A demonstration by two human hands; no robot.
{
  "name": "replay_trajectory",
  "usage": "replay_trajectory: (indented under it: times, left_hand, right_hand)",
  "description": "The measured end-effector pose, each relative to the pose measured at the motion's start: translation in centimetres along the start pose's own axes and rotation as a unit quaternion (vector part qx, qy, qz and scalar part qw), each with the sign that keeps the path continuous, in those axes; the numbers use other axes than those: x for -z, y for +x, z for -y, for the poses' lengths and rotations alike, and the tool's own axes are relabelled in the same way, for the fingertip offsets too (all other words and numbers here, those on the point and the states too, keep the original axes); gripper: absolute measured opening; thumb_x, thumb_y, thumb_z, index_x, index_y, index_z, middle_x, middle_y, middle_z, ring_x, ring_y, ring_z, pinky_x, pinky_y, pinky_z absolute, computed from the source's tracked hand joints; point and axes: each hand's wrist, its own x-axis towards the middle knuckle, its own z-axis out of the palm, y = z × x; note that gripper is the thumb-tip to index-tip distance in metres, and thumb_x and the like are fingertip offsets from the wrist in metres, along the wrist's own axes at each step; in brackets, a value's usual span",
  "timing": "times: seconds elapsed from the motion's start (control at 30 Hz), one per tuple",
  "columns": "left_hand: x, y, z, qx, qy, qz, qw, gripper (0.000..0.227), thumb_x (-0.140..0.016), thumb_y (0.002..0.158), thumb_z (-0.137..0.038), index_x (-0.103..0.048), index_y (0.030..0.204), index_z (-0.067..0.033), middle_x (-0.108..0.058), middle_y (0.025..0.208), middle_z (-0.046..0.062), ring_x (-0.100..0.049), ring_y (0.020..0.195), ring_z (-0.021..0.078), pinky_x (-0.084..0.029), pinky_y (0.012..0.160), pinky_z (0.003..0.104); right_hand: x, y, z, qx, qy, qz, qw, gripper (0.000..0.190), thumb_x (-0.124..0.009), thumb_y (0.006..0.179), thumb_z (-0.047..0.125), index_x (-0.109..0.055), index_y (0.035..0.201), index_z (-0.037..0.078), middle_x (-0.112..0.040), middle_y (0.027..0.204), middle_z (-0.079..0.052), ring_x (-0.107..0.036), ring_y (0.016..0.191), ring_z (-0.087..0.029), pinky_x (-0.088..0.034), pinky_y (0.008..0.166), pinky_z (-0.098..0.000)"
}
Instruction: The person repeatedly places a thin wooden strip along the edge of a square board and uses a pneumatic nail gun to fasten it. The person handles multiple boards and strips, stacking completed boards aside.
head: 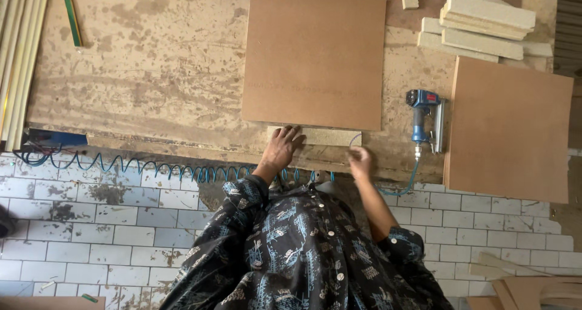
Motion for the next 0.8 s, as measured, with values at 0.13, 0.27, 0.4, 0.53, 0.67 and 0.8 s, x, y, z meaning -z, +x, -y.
replay_trajectory:
  times: [0.13,0.27,0.4,0.53,0.67,0.8]
  left_hand:
    - [2.4,-0.8,1.5,0.171,-0.036,-0.002,0.985,0.081,-0.069,0.087,-0.05,-0.039,0.155,-0.0186,-0.023,0.163,0.015,-0.024,0.149,0.0365,-0.024,0.119,0.054]
    - [3.7,-3.9,4.9,0.317,-0.058,-0.007,0.946,0.109,-0.08,0.071,-0.068,-0.034,0.157,-0.0191,-0.017,0.164,0.022,-0.017,0.151,0.042,-0.019,0.119,0.059]
    - [2.9,-3.8,6.2,0.317,-0.112,-0.105,0.936,0.106,-0.085,0.068,-0.064,-0.045,0.153,-0.0173,-0.031,0.161,0.023,-0.027,0.15,0.0412,-0.023,0.12,0.059]
    - [1.3,-3.6,6.4,0.312,-0.122,-0.16,0.928,0.098,-0.087,0.068,-0.058,-0.052,0.149,-0.0152,-0.04,0.155,0.024,-0.033,0.145,0.0414,-0.025,0.118,0.058]
    - [1.0,-3.9,6.8,0.301,-0.114,-0.166,0.932,0.093,-0.088,0.068,-0.058,-0.056,0.145,-0.0163,-0.041,0.153,0.023,-0.033,0.144,0.0408,-0.025,0.117,0.057]
    - [1.1,-4.4,7.1,0.297,-0.112,-0.164,0.934,0.088,-0.086,0.069,-0.059,-0.059,0.143,-0.018,-0.043,0.152,0.022,-0.035,0.143,0.0407,-0.027,0.116,0.056]
  right_hand:
    - [5.5,1.8,0.8,0.13,-0.324,-0.135,0.927,0.062,-0.092,0.074,0.036,-0.067,0.127,0.013,-0.07,0.119,-0.012,-0.065,0.112,-0.034,-0.051,0.099,-0.0467]
    - [8.0,3.8,1.7,0.247,-0.354,-0.085,0.898,0.094,-0.097,0.061,0.043,-0.059,0.139,0.007,-0.063,0.133,-0.019,-0.057,0.121,-0.04,-0.046,0.099,-0.0511]
    - [7.5,5.8,2.2,0.257,-0.373,-0.037,0.891,0.093,-0.097,0.06,0.04,-0.059,0.14,0.009,-0.062,0.139,-0.017,-0.056,0.126,-0.038,-0.045,0.102,-0.0497]
    - [6.8,6.6,1.8,0.221,-0.333,-0.001,0.916,0.085,-0.094,0.066,0.031,-0.061,0.141,0.014,-0.063,0.14,-0.012,-0.055,0.131,-0.034,-0.046,0.11,-0.0463]
    - [6.8,6.8,1.5,0.267,-0.288,-0.007,0.92,0.085,-0.095,0.061,0.023,-0.062,0.139,0.01,-0.062,0.137,-0.016,-0.053,0.13,-0.036,-0.043,0.11,-0.047]
    - [6.8,5.5,1.1,0.274,-0.216,-0.018,0.937,0.08,-0.093,0.062,0.022,-0.065,0.136,0.01,-0.063,0.134,-0.014,-0.055,0.128,-0.034,-0.044,0.11,-0.045]
